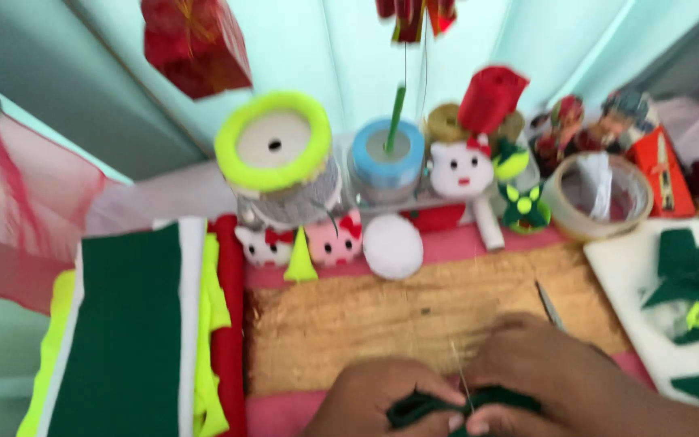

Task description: Hand-sewing the edges of a green felt piece using a needle and thread

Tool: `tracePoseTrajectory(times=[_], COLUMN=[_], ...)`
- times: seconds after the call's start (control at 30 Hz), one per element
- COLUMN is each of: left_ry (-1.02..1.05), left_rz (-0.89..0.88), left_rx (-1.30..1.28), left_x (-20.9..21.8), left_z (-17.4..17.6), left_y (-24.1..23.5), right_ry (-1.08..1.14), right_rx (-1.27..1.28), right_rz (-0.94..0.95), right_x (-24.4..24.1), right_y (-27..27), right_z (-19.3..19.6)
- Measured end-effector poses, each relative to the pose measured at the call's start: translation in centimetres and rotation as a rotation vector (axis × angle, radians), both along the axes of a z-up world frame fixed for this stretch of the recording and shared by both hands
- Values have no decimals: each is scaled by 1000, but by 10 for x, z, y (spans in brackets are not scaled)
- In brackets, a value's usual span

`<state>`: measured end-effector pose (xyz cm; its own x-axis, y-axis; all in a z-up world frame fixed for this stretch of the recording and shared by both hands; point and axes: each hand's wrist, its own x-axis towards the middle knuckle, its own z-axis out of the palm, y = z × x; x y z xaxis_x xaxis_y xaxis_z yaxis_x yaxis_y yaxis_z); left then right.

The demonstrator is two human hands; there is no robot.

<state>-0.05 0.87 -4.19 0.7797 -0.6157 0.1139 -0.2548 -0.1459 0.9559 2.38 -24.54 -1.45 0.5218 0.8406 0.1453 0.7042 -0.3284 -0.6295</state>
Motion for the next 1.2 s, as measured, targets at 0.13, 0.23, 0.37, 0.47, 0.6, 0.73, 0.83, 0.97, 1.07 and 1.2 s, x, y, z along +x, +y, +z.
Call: tracePoseTrajectory(times=[0.13,0.23,0.37,0.47,0.6,0.73,0.83,0.97,1.07,1.2], left_ry=[-15,-38,208,-28,-37,74,182,291,109,-174], left_rz=[36,58,-106,73,108,98,132,173,141,35], left_rx=[19,-32,366,7,-21,-38,2,57,51,24], left_x=[-4,8,13,1,6,7,6,4,7,10], left_z=[6,20,23,13,10,7,7,26,32,44], left_y=[-2,-11,-11,-1,-6,-8,-8,-6,-3,3], right_ry=[24,202,393,410,132,152,253,235,181,279], right_rx=[-12,-222,237,327,349,326,363,408,494,831], right_rz=[30,-13,-298,-305,-229,-285,-339,-440,-553,-743], right_x=[2,2,-5,-8,-9,-13,-16,-17,-15,-11], right_y=[-23,-15,-8,-4,5,7,8,11,2,-6], right_z=[-41,-17,-4,3,14,23,26,30,28,30])
